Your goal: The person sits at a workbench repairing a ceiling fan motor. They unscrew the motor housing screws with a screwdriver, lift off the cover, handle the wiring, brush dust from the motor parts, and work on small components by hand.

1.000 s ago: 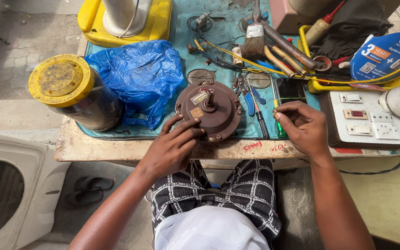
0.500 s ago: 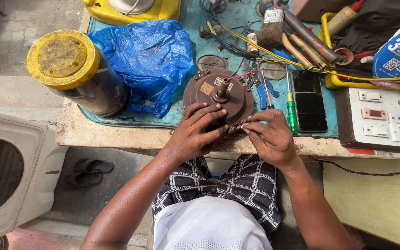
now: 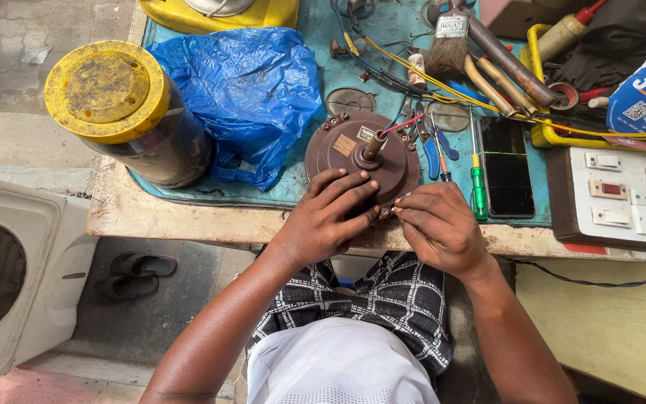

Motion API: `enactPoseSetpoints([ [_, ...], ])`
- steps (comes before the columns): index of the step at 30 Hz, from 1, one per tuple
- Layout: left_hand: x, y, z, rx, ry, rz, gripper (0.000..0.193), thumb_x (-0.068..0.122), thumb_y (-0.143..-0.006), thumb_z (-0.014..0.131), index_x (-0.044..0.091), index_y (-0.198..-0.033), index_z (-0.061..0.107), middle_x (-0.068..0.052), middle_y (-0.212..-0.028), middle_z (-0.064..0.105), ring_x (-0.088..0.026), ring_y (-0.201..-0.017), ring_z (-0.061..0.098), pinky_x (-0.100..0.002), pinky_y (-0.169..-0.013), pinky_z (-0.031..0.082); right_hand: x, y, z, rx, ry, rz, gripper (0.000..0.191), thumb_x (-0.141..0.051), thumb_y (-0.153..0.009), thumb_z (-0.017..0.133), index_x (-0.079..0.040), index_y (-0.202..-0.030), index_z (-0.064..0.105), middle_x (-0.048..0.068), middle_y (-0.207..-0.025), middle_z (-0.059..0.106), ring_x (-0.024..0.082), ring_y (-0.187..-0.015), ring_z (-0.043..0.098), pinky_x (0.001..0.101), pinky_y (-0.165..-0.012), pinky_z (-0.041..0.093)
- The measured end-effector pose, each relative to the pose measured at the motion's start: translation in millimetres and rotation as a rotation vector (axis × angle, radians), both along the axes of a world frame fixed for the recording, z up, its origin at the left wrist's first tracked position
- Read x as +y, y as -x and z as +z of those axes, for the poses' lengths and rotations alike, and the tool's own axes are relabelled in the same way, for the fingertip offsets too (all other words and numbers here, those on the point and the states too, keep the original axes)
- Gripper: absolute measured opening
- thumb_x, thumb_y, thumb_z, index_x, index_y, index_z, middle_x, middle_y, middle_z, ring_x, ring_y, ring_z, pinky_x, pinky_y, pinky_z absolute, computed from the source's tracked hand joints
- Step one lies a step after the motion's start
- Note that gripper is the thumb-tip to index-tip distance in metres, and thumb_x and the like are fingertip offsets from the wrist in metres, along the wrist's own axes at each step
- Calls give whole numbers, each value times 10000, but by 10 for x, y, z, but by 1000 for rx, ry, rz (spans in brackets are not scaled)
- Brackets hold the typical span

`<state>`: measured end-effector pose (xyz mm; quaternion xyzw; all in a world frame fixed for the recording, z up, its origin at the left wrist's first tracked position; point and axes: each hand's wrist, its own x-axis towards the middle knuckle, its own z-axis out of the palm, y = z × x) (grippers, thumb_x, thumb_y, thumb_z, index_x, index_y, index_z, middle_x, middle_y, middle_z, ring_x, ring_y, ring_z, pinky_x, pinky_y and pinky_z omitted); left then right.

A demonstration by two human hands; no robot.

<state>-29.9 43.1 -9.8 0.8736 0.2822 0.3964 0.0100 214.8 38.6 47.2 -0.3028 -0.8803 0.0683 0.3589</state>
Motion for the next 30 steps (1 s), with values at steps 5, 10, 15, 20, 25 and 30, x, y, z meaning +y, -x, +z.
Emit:
enactPoseSetpoints([
  [5, -15, -4, -6, 5, 5, 8, 338, 171, -834, 771, 141, -1164, 704, -102, -1434, 607, -289, -1403, 537, -498, -1201, 371, 9, 43, 32, -78, 8, -27, 180, 22, -766, 777, 1, -933, 714, 93, -1024, 707, 269, -978, 660, 400, -876, 496],
  [10, -16, -11, -14, 4, 16, 8, 366, 186, -809, 763, 139, -1167, 705, -111, -1434, 601, -299, -1400, 531, -503, -1199, 364, 21, 40, 52, -105, 16, -27, 200, 10, -753, 773, -6, -944, 717, 81, -1040, 710, 266, -1019, 632, 401, -909, 494],
  [15, -7, -2, -15, 15, 1, 3, 338, 175, -832, 758, 139, -1162, 697, -106, -1440, 600, -296, -1409, 529, -501, -1208, 365, -1, 42, 37, -106, 13, -28, 234, 23, -750, 769, -23, -979, 743, 58, -1056, 728, 242, -1006, 619, 387, -896, 487],
  [20, -12, -14, -33, 40, 7, 21, 394, 173, -822, 758, 146, -1207, 680, -107, -1452, 587, -294, -1420, 517, -509, -1209, 363, -55, -116, -21, 64, 69, -174, 233, 47, -818, 725, -4, -1044, 722, 101, -1113, 709, 271, -1045, 636, 384, -923, 526],
  [25, -39, -51, -71, 146, -29, 144, 619, 230, -849, 789, 183, -1441, 613, -72, -1529, 521, -258, -1480, 449, -499, -1263, 278, -27, -542, -101, 59, -2, -678, 189, 6, -949, 713, -28, -1135, 712, 134, -1144, 694, 309, -1054, 675, 406, -914, 562],
  [30, -52, -98, -5, 73, 14, 225, 713, 425, -872, 796, 158, -1484, 548, -114, -1577, 456, -378, -1485, 345, -546, -1225, 192, -26, -688, -293, -238, 33, -741, 255, -112, -892, 737, -19, -1129, 723, 166, -1001, 646, 379, -955, 629, 473, -844, 520],
])
